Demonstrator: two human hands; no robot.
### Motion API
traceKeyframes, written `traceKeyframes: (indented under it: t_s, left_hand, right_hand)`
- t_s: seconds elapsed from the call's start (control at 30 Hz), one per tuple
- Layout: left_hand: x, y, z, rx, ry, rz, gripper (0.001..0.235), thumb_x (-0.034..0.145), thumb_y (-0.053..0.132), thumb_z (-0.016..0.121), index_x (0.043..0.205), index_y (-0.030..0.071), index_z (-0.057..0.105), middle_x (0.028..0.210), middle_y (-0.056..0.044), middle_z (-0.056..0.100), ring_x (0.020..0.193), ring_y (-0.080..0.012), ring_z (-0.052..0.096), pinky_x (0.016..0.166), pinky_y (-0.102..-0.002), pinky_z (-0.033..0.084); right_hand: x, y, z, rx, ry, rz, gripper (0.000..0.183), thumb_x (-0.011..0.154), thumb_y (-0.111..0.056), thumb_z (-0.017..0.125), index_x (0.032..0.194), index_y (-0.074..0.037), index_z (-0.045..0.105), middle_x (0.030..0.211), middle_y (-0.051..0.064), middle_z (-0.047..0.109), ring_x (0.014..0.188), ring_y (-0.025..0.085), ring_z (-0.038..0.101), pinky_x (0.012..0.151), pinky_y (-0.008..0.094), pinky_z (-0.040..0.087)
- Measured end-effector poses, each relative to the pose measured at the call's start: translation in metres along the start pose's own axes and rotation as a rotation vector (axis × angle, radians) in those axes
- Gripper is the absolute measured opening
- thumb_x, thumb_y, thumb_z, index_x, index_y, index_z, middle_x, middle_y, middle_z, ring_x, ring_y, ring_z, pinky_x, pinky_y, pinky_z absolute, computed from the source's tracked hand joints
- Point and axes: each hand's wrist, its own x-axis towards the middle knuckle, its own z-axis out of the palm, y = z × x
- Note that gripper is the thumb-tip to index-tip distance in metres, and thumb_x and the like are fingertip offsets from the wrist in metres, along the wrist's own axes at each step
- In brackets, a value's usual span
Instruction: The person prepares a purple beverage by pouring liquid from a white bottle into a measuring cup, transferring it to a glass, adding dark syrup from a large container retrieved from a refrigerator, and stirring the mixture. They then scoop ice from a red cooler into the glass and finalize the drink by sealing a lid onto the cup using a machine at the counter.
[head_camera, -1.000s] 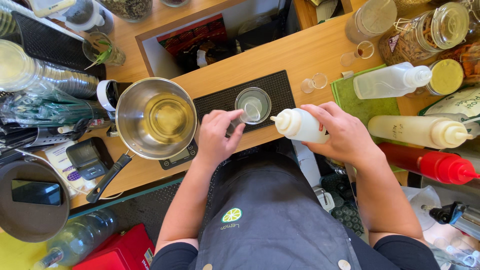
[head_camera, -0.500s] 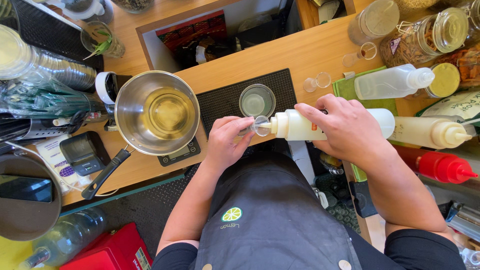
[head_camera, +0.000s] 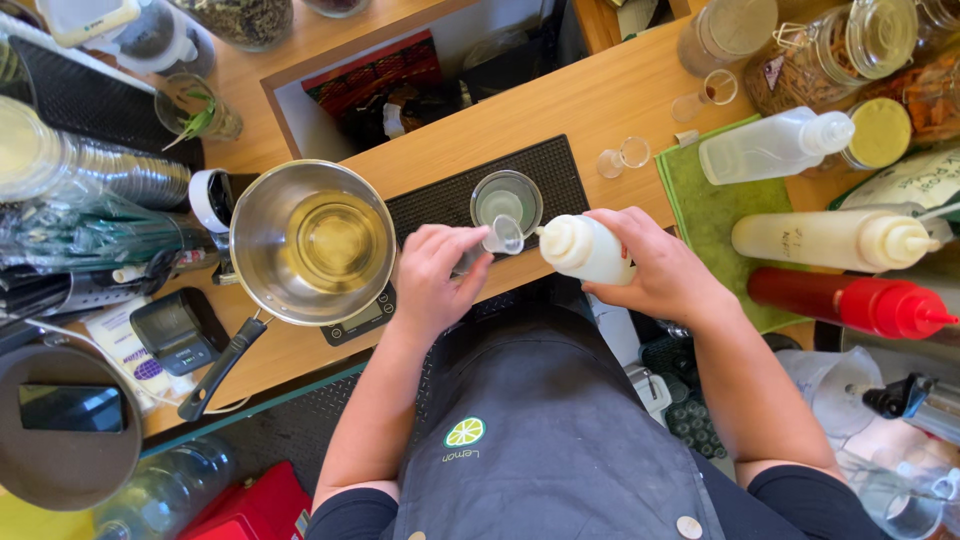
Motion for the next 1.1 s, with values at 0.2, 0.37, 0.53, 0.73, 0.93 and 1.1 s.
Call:
traceKeyframes:
  t_s: [0.2,0.37,0.53,0.73,0.93,1.1]
  left_hand:
    - [0.031,-0.015,-0.001,0.321,-0.203,0.181,0.031,0.078,0.006,0.075,0.109,0.011,0.074,0.101,-0.003,0.064,0.1,-0.0244,0.061,0.087,-0.039,0.049]
    - [0.047,-0.017,0.008,0.356,-0.375,0.275,0.029,0.077,0.004,0.07,0.106,0.007,0.071,0.104,-0.008,0.063,0.098,-0.0279,0.061,0.087,-0.039,0.051]
    - [0.056,-0.016,-0.002,0.297,-0.371,0.301,0.025,0.083,0.012,0.072,0.107,0.006,0.065,0.096,-0.013,0.068,0.089,-0.0342,0.065,0.08,-0.045,0.054]
    - [0.007,-0.009,0.003,-0.285,-0.436,-0.13,0.009,0.102,0.008,0.06,0.111,0.005,0.06,0.093,-0.009,0.073,0.082,-0.0224,0.072,0.074,-0.033,0.058]
    - [-0.061,-0.004,0.118,-0.896,-0.643,-0.021,0.012,0.107,-0.001,0.054,0.113,0.003,0.064,0.126,-0.016,0.064,0.116,-0.0273,0.07,0.103,-0.037,0.054]
    - [-0.035,-0.008,0.25,-0.893,-0.498,-0.317,0.02,0.099,0.0,0.064,0.116,0.006,0.072,0.118,-0.016,0.067,0.112,-0.0292,0.067,0.098,-0.037,0.053]
  right_hand:
    - [-0.042,0.03,0.032,0.171,0.144,0.092,0.084,0.068,-0.019,0.09,0.141,-0.01,0.05,0.119,0.011,0.061,0.106,0.028,0.064,0.088,0.039,0.053]
    - [-0.087,0.026,0.056,0.21,0.263,0.244,0.084,0.066,-0.018,0.09,0.14,-0.011,0.052,0.123,0.012,0.061,0.112,0.028,0.063,0.094,0.038,0.052]
    - [-0.139,0.02,0.083,0.272,0.431,0.272,0.082,0.066,-0.02,0.09,0.138,-0.011,0.051,0.127,0.011,0.061,0.118,0.027,0.062,0.101,0.039,0.05]
    - [-0.2,0.007,0.088,0.442,0.405,0.55,0.087,0.065,-0.021,0.09,0.142,-0.014,0.049,0.132,0.009,0.063,0.124,0.024,0.061,0.103,0.037,0.048]
    - [-0.266,0.013,0.069,0.513,0.495,0.444,0.087,0.066,-0.021,0.09,0.142,-0.012,0.049,0.128,0.006,0.067,0.12,0.019,0.064,0.102,0.037,0.05]
    - [-0.368,0.027,0.036,0.597,0.561,0.249,0.085,0.067,-0.019,0.094,0.14,-0.005,0.052,0.125,0.008,0.067,0.116,0.02,0.063,0.101,0.038,0.052]
